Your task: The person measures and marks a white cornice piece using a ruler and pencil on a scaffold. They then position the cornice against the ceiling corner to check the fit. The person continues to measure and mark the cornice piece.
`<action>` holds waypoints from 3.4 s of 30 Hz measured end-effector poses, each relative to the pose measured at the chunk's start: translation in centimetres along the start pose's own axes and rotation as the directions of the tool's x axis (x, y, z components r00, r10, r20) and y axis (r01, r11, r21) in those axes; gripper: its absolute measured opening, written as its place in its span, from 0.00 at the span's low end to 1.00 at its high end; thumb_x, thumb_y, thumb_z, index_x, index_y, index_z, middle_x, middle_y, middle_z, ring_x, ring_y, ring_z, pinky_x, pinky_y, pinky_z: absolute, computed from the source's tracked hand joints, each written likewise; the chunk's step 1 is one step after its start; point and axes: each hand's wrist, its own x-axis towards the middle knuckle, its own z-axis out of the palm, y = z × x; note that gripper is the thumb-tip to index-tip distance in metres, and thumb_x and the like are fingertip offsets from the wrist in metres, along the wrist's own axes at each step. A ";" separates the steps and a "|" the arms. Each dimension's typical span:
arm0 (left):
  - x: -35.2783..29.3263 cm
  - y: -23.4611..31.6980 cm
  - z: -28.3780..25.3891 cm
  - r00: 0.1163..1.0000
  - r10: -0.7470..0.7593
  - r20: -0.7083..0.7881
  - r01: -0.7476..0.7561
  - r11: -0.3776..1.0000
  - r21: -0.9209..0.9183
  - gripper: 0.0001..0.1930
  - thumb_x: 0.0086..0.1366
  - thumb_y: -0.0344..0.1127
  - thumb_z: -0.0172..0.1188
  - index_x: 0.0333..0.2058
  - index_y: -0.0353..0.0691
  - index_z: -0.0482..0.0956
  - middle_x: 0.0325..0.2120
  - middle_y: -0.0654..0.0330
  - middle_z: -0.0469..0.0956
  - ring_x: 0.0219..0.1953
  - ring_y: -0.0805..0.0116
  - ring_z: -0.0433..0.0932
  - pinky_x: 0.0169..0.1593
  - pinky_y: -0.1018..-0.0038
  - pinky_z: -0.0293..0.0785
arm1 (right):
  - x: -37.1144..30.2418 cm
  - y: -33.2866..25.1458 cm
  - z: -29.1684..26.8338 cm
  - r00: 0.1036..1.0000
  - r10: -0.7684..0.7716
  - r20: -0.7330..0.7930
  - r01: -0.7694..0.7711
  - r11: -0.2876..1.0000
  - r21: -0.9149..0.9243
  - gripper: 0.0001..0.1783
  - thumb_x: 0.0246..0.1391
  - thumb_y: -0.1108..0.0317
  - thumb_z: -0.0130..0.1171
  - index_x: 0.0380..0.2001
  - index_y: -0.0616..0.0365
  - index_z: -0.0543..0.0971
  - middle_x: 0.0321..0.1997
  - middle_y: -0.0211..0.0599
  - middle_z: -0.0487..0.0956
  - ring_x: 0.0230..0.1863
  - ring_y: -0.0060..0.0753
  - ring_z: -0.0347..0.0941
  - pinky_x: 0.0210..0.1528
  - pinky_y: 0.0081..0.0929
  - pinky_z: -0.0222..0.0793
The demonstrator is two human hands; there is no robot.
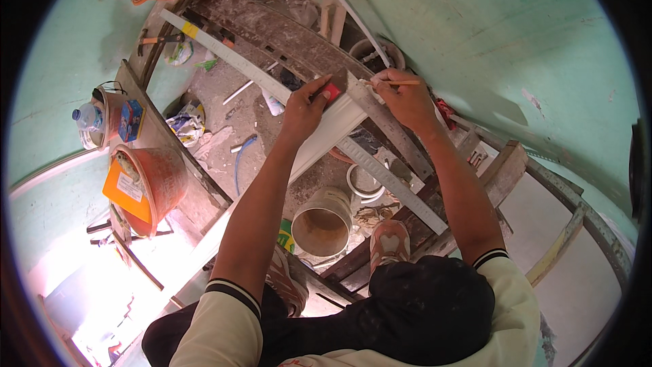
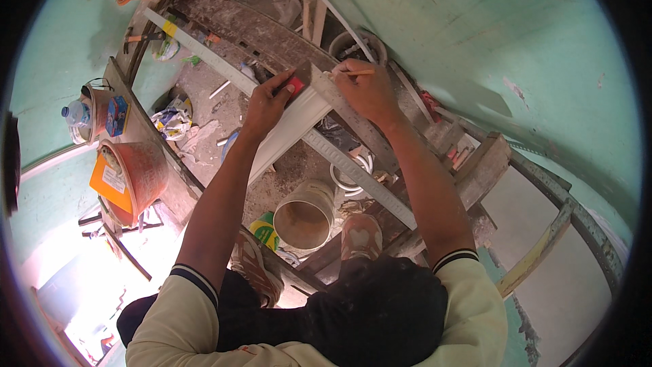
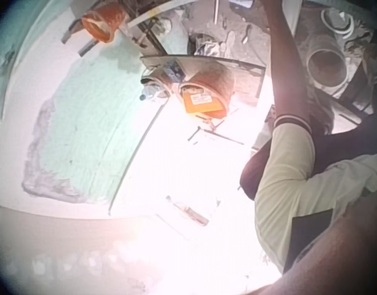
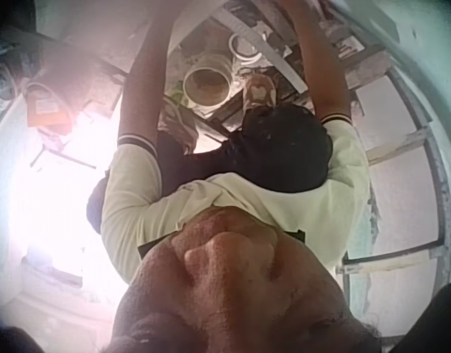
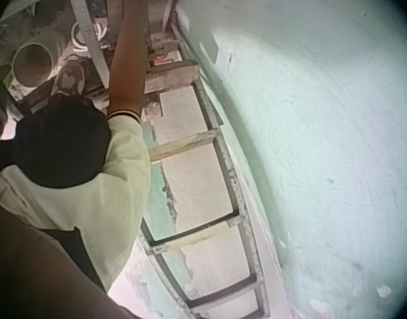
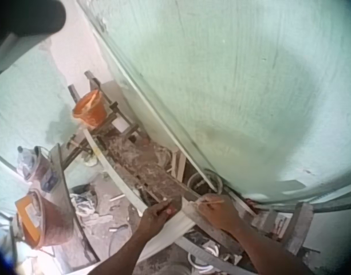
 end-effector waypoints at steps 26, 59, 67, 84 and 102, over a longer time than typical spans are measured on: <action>-1.1 0.9 0.9 0.996 0.067 -0.064 -0.056 0.985 0.165 0.28 0.69 0.39 0.68 0.65 0.40 0.76 0.55 0.47 0.81 0.56 0.57 0.81 0.62 0.66 0.73 | -4.9 0.1 -2.5 0.997 0.074 -0.002 -0.074 0.997 0.013 0.10 0.66 0.69 0.62 0.44 0.64 0.84 0.39 0.37 0.87 0.41 0.23 0.82 0.43 0.24 0.76; -3.1 2.7 1.6 0.977 0.191 0.090 -0.203 0.729 0.653 0.75 0.30 0.64 0.86 0.75 0.41 0.55 0.54 0.48 0.70 0.59 0.47 0.70 0.63 0.52 0.63 | -12.9 1.4 -0.6 0.995 -0.020 -0.100 -0.001 0.978 -0.209 0.29 0.52 0.68 0.77 0.57 0.60 0.79 0.51 0.50 0.84 0.49 0.52 0.83 0.49 0.40 0.79; -3.0 2.6 1.5 0.979 0.172 0.105 -0.199 0.733 0.651 0.76 0.30 0.62 0.86 0.77 0.41 0.53 0.56 0.49 0.69 0.60 0.47 0.69 0.63 0.51 0.62 | -12.7 1.2 -0.6 0.994 0.040 -0.106 -0.055 0.988 -0.145 0.29 0.52 0.69 0.77 0.57 0.59 0.80 0.54 0.51 0.84 0.55 0.53 0.82 0.55 0.40 0.77; -2.8 2.7 1.4 0.982 0.138 0.125 -0.186 0.737 0.649 0.73 0.35 0.57 0.86 0.77 0.42 0.51 0.55 0.48 0.66 0.61 0.46 0.66 0.65 0.53 0.58 | -12.7 1.2 -0.5 0.993 -0.011 -0.120 -0.011 0.983 -0.182 0.27 0.52 0.70 0.76 0.55 0.61 0.80 0.53 0.51 0.84 0.53 0.52 0.83 0.54 0.41 0.79; -2.9 2.3 1.5 0.979 0.171 0.112 -0.202 0.728 0.655 0.76 0.33 0.63 0.85 0.77 0.42 0.51 0.57 0.48 0.68 0.60 0.47 0.68 0.64 0.52 0.61 | -12.7 1.2 -0.6 0.993 -0.007 -0.118 -0.012 0.987 -0.159 0.28 0.51 0.71 0.77 0.56 0.60 0.80 0.53 0.51 0.84 0.53 0.51 0.84 0.53 0.39 0.79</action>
